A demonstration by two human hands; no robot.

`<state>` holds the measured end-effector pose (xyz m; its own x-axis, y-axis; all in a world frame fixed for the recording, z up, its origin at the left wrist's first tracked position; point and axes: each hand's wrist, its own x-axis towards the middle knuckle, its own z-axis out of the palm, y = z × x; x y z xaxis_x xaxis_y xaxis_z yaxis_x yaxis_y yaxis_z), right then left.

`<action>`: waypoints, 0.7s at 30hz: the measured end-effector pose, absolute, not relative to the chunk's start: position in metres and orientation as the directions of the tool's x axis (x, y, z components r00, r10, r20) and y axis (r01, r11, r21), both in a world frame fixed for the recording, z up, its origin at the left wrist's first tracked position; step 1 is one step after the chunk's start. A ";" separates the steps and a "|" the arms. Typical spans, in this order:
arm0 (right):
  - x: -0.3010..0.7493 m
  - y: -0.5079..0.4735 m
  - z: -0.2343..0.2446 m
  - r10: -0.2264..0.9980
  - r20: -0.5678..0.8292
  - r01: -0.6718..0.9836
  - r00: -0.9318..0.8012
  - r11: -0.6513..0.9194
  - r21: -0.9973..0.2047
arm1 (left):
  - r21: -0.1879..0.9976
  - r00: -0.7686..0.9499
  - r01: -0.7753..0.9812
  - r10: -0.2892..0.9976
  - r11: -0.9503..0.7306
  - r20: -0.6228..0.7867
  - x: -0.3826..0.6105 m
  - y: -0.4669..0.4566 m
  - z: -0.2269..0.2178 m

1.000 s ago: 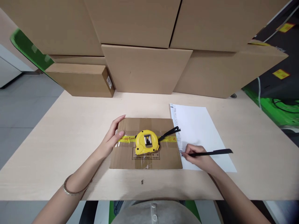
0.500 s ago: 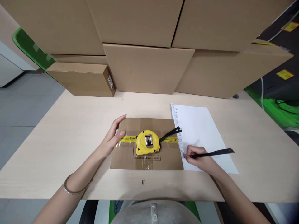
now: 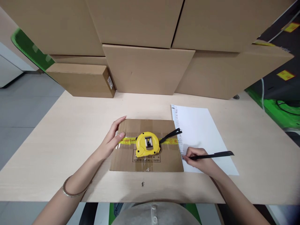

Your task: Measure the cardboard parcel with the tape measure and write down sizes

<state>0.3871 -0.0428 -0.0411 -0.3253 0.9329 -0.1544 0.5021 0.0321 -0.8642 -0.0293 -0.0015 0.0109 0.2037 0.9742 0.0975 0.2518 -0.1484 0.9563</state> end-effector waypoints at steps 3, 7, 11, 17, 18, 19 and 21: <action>0.386 -0.042 -0.039 0.933 -0.174 0.516 -0.315 0.015 -0.856 | 0.956 0.204 0.253 0.974 -0.150 0.099 -0.030 -0.001 0.010; 0.385 -0.043 -0.033 0.931 -0.233 0.546 -0.281 -0.044 -0.837 | 0.962 0.208 0.233 0.974 -0.143 0.095 -0.031 -0.001 0.010; 0.384 -0.043 -0.024 0.940 -0.283 0.619 -0.193 -0.107 -0.778 | 0.966 0.200 0.218 0.975 -0.141 0.097 -0.030 -0.001 0.008; 0.378 -0.034 -0.006 0.969 -0.239 0.895 0.063 -0.161 -0.417 | 0.944 0.221 0.241 0.959 -0.227 0.175 -0.029 0.002 0.007; 0.378 -0.031 -0.002 0.967 -0.237 0.930 0.091 -0.168 -0.327 | 0.936 0.235 0.262 0.956 -0.235 0.174 -0.030 0.003 0.007; 0.378 -0.028 0.002 0.965 -0.237 0.952 0.114 -0.174 -0.251 | 0.930 0.239 0.279 0.955 -0.241 0.176 -0.030 0.004 0.007; 0.376 -0.020 0.015 0.965 -0.211 0.965 0.158 -0.196 -0.174 | 0.925 0.223 0.285 0.956 -0.252 0.192 -0.030 0.005 0.007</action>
<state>0.3765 -0.0204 0.0153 0.1576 0.9647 -0.2110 0.9652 -0.1957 -0.1735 -0.0299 0.0053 0.0067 0.2232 0.9557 0.1920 0.2853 -0.2524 0.9246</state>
